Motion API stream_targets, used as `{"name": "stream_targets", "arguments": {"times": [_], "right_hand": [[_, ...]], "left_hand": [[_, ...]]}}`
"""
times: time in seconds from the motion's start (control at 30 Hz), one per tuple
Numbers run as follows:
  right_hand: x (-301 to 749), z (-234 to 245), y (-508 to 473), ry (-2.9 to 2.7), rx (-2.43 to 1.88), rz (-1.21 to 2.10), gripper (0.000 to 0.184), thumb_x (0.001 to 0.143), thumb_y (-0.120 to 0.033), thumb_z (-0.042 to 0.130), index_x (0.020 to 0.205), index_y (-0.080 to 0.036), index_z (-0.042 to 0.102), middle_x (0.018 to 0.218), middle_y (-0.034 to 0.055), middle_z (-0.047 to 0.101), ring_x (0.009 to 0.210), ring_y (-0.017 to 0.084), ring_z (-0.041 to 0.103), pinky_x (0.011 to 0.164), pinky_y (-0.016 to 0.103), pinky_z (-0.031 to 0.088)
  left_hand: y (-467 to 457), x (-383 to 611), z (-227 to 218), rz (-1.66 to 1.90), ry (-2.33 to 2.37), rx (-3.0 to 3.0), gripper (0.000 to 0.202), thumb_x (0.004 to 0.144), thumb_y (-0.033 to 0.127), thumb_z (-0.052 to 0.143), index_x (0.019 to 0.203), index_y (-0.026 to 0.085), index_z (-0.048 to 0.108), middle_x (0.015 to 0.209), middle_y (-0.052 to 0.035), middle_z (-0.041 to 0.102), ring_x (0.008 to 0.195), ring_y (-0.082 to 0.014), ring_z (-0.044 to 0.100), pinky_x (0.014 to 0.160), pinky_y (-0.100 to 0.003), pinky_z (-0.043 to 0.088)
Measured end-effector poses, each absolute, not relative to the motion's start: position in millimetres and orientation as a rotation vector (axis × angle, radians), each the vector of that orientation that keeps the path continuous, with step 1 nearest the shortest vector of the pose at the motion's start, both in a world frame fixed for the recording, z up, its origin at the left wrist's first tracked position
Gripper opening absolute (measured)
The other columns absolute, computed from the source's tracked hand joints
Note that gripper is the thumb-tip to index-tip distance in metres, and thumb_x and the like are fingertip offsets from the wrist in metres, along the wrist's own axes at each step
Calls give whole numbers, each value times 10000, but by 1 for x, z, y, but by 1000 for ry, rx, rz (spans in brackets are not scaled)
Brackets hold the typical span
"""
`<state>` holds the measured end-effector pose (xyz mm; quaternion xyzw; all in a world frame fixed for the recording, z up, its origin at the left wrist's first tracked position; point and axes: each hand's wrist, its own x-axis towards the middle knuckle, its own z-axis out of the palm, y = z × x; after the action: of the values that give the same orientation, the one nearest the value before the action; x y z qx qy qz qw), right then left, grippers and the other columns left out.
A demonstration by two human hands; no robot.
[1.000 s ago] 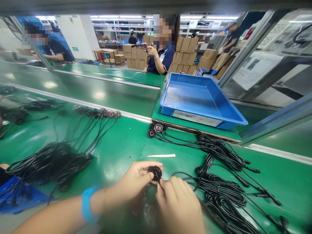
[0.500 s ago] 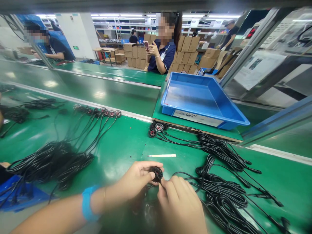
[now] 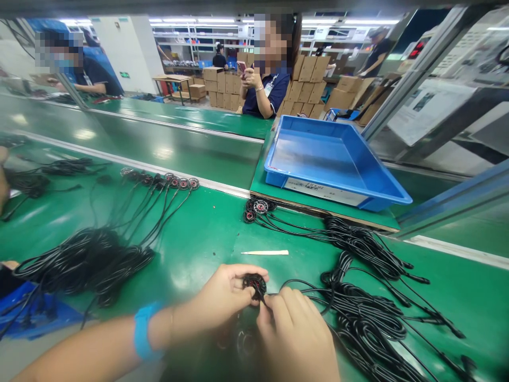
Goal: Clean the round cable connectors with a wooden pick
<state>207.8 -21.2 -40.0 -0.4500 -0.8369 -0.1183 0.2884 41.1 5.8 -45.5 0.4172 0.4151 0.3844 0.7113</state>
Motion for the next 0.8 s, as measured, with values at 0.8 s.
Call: {"name": "stream_targets", "arguments": {"times": [0.8], "right_hand": [[212,-47,-18,-2122,-1224,-99,176,923,-181,523,747,-190,526,675,1,446,647,156,406,633,312,302]], "left_hand": [[11,30,-43,754,874,1053,467,911,369,599,1342,191,563,1268,-129,625,1006,-254,674,929,-439,547]]}}
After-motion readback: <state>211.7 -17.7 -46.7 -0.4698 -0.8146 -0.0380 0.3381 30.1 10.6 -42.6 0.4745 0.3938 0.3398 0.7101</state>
